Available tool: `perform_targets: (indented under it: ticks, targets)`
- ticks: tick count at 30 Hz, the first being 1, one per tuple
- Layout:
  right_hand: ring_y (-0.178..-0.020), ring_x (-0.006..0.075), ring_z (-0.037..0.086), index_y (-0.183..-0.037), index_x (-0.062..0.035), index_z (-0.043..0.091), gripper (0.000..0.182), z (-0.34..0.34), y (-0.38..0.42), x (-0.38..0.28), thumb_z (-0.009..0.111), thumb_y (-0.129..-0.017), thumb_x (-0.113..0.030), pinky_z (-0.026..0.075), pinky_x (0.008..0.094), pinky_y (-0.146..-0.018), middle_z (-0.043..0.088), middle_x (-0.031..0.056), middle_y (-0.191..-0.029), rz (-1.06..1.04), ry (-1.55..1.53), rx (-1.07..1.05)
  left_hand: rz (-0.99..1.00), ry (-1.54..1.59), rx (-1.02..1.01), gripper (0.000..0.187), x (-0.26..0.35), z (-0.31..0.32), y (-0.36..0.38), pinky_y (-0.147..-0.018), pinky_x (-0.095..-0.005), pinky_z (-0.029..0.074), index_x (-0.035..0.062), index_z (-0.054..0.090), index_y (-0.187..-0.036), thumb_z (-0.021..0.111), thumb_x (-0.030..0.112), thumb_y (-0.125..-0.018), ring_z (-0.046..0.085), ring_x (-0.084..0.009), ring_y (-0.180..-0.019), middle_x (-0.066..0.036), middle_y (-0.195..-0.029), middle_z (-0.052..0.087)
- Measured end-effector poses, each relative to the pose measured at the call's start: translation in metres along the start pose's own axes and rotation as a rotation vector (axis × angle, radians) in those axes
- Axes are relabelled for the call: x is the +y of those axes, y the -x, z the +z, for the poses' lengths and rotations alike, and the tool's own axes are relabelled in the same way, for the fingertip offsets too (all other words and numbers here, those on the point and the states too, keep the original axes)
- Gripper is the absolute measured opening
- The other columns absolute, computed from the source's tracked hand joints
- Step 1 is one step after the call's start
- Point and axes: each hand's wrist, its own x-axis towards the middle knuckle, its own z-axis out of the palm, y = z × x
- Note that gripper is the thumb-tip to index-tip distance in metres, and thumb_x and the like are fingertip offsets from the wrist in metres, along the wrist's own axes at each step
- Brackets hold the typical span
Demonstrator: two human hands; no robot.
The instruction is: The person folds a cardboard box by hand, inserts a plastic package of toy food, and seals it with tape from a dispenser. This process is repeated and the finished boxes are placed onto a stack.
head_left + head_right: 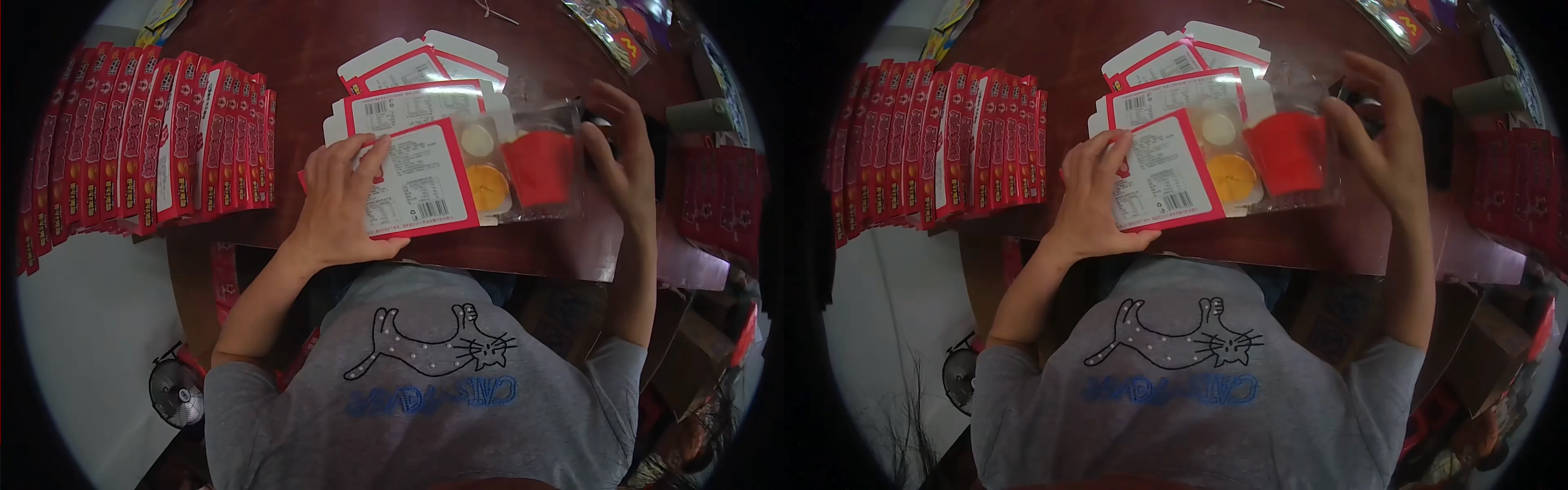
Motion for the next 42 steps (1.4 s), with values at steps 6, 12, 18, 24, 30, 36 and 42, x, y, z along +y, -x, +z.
perform_targets:
  ticks: [6,12,18,24,30,36,42]
  targets:
    - [-0.139,0.032,0.044,-0.126,-0.0069,0.067,0.055,0.054,0.036,-0.036,0.083,-0.081,-0.035,0.049,0.0419,-0.101,0.051,0.017,-0.143,-0.326,0.453,0.081,-0.132,0.129,0.124,0.127,0.029,0.02,-0.016,-0.107,-0.0537,0.028,0.0061,0.025,-0.156,0.092,0.041,-0.054,0.037,-0.0376,-0.131,-0.02,-0.144,0.034]
    - [-0.126,0.0266,0.055,-0.135,-0.0072,0.06,0.054,0.083,0.054,-0.037,0.081,-0.085,-0.01,0.053,0.0336,-0.096,0.058,0.0148,-0.13,-0.009,-0.626,0.284,-0.169,0.292,0.295,0.121,0.038,0.023,-0.022,-0.103,-0.051,0.044,0.0041,0.02,-0.158,0.093,0.034,-0.066,0.047,-0.0376,-0.127,-0.022,-0.146,0.035]
    - [-0.112,0.0144,0.062,-0.132,-0.0033,0.06,0.037,0.076,0.06,-0.017,0.069,-0.096,-0.008,0.052,0.0301,-0.096,0.064,0.007,-0.117,0.168,-0.545,0.038,-0.203,0.91,0.147,0.1,0.022,0.033,-0.014,-0.085,-0.0382,0.061,0.0052,0.017,-0.159,0.081,0.012,-0.083,0.069,-0.0305,-0.109,-0.025,-0.138,0.05]
    - [-0.114,0.0142,0.06,-0.13,-0.0027,0.061,0.032,0.078,0.066,-0.009,0.066,-0.099,-0.011,0.051,0.0301,-0.096,0.064,0.0069,-0.122,0.255,-0.75,-0.161,-0.244,0.995,0.002,0.076,0.013,0.024,-0.011,-0.094,-0.0382,0.058,0.007,0.03,-0.15,0.075,0.011,-0.088,0.065,-0.0278,-0.117,-0.021,-0.133,0.055]
    - [-0.119,0.0171,0.058,-0.13,-0.0038,0.063,0.036,0.096,0.059,-0.001,0.068,-0.096,-0.009,0.049,0.0329,-0.099,0.062,0.0088,-0.125,-0.003,-0.575,0.006,-0.361,0.929,0.272,0.035,0.013,0.022,-0.017,-0.098,-0.0317,0.051,0.0011,0.052,-0.132,0.063,0.01,-0.1,0.062,-0.0184,-0.114,-0.012,-0.124,0.065]
    - [-0.112,0.0147,0.06,-0.124,-0.0019,0.066,0.031,0.08,0.057,-0.011,0.07,-0.094,-0.008,0.049,0.0311,-0.096,0.065,0.0077,-0.118,0.01,-0.493,-0.097,-0.437,1.181,0.232,0.015,0.023,0.013,-0.021,-0.094,-0.0301,0.052,0.0,0.064,-0.109,0.068,0.009,-0.097,0.062,-0.016,-0.112,-0.013,-0.121,0.066]
    - [-0.102,0.0115,0.062,-0.104,0.0009,0.064,0.016,0.088,0.05,-0.039,0.071,-0.094,-0.009,0.05,0.0294,-0.093,0.068,0.006,-0.106,0.312,-0.623,-0.027,-0.509,1.085,0.117,0.016,0.029,0.001,-0.033,-0.087,-0.0263,0.054,0.0009,0.064,-0.106,0.072,0.008,-0.094,0.065,-0.0129,-0.103,-0.009,-0.111,0.069]
